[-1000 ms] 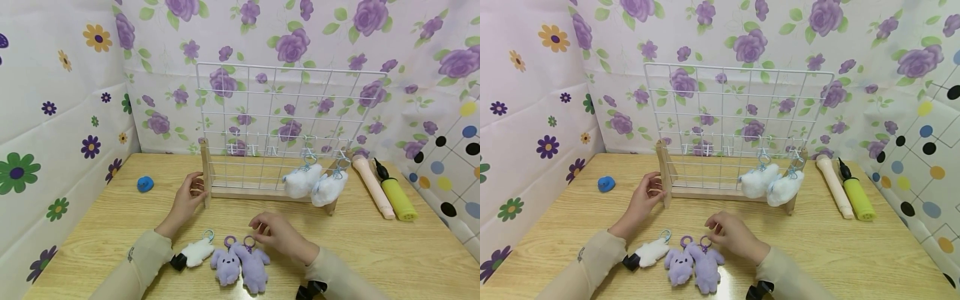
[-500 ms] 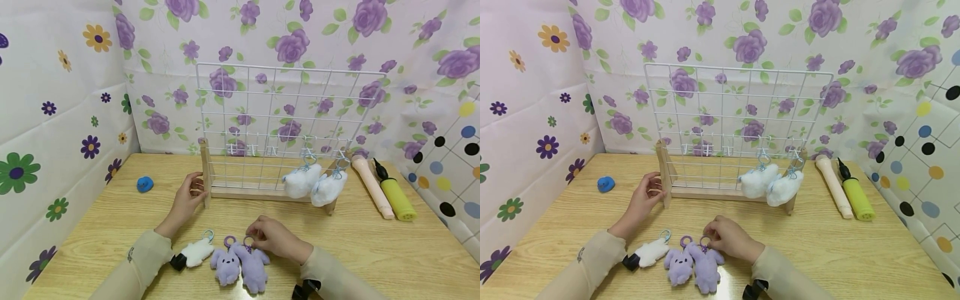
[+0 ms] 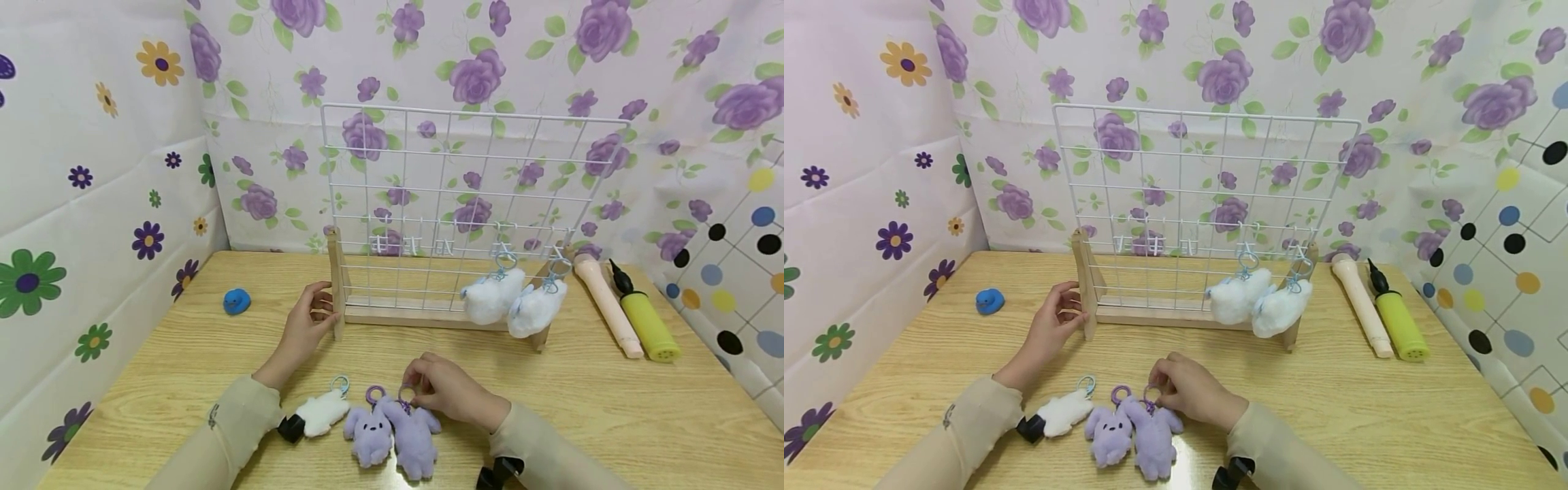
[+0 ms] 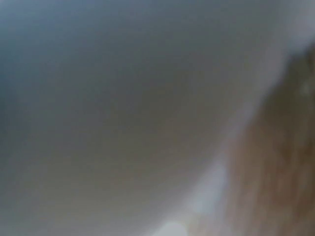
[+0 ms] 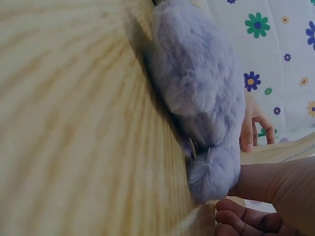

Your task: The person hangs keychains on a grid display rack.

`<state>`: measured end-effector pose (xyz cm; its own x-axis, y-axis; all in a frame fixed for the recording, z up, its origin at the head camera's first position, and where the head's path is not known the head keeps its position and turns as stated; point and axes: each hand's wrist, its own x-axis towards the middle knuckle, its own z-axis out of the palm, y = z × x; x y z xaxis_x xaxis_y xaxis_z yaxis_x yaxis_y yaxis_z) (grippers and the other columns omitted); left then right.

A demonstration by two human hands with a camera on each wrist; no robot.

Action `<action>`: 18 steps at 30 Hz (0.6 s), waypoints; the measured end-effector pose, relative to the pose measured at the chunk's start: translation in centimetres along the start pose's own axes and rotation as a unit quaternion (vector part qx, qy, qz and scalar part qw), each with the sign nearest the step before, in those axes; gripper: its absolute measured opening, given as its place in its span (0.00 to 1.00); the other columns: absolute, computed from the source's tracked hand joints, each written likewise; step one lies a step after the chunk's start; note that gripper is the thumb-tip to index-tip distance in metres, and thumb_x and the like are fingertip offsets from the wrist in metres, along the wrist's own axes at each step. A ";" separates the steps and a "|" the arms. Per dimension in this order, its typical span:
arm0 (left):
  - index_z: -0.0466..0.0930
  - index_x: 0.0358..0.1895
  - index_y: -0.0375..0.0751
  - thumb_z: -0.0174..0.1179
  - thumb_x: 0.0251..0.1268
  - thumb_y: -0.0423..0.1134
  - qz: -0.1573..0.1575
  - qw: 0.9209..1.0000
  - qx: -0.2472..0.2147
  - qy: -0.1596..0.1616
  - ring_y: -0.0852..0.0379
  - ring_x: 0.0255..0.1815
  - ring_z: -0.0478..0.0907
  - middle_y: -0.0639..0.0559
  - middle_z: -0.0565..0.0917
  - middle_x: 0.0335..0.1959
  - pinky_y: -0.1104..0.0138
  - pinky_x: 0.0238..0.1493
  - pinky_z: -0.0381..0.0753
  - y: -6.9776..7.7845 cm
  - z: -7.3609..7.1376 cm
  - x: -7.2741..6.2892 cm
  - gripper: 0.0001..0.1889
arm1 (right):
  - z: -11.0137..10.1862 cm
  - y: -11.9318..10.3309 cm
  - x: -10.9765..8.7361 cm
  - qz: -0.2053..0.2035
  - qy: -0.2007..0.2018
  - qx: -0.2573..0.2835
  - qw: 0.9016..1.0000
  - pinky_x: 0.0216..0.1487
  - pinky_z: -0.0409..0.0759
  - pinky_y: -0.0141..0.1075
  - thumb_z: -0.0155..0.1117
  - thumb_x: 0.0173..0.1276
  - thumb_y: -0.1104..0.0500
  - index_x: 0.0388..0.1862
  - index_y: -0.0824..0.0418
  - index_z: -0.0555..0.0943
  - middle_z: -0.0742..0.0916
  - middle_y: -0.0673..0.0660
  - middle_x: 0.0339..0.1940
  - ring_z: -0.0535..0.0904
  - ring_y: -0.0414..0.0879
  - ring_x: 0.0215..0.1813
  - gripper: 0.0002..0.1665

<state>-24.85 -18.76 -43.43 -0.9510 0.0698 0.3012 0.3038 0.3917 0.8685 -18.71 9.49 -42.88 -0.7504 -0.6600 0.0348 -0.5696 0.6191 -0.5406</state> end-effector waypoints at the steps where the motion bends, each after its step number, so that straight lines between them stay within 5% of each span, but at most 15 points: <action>1: 0.61 0.68 0.38 0.60 0.64 0.27 0.002 1.000 0.000 0.001 0.43 0.51 0.75 0.37 0.74 0.53 0.64 0.48 0.80 0.0 0.0 0.0 0.30 | 0.0 0.0 0.0 0.000 0.001 0.001 1.000 0.35 0.75 0.26 0.72 0.59 0.61 0.40 0.55 0.80 0.78 0.48 0.33 0.72 0.33 0.32 0.12; 11: 0.61 0.68 0.43 0.60 0.64 0.29 0.012 1.000 -0.005 -0.006 0.44 0.51 0.74 0.39 0.74 0.53 0.63 0.49 0.79 -0.5 -0.2 0.0 0.30 | -0.2 -0.4 -0.4 0.016 -0.014 0.066 0.998 0.32 0.75 0.26 0.66 0.62 0.66 0.36 0.55 0.78 0.82 0.46 0.28 0.74 0.31 0.30 0.08; 18: 0.59 0.69 0.38 0.58 0.65 0.27 0.002 1.000 0.000 -0.008 0.41 0.52 0.73 0.35 0.72 0.54 0.60 0.50 0.79 -0.3 0.0 0.0 0.30 | -0.7 -0.4 -0.9 0.013 -0.010 0.089 0.996 0.34 0.77 0.26 0.65 0.64 0.66 0.37 0.56 0.80 0.84 0.47 0.29 0.76 0.31 0.32 0.06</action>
<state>-24.94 -18.90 -43.67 -0.9506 0.0854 0.2984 0.3074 0.3914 0.8674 -18.07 10.10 -42.13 -0.7562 -0.6543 0.0036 -0.4805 0.5517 -0.6817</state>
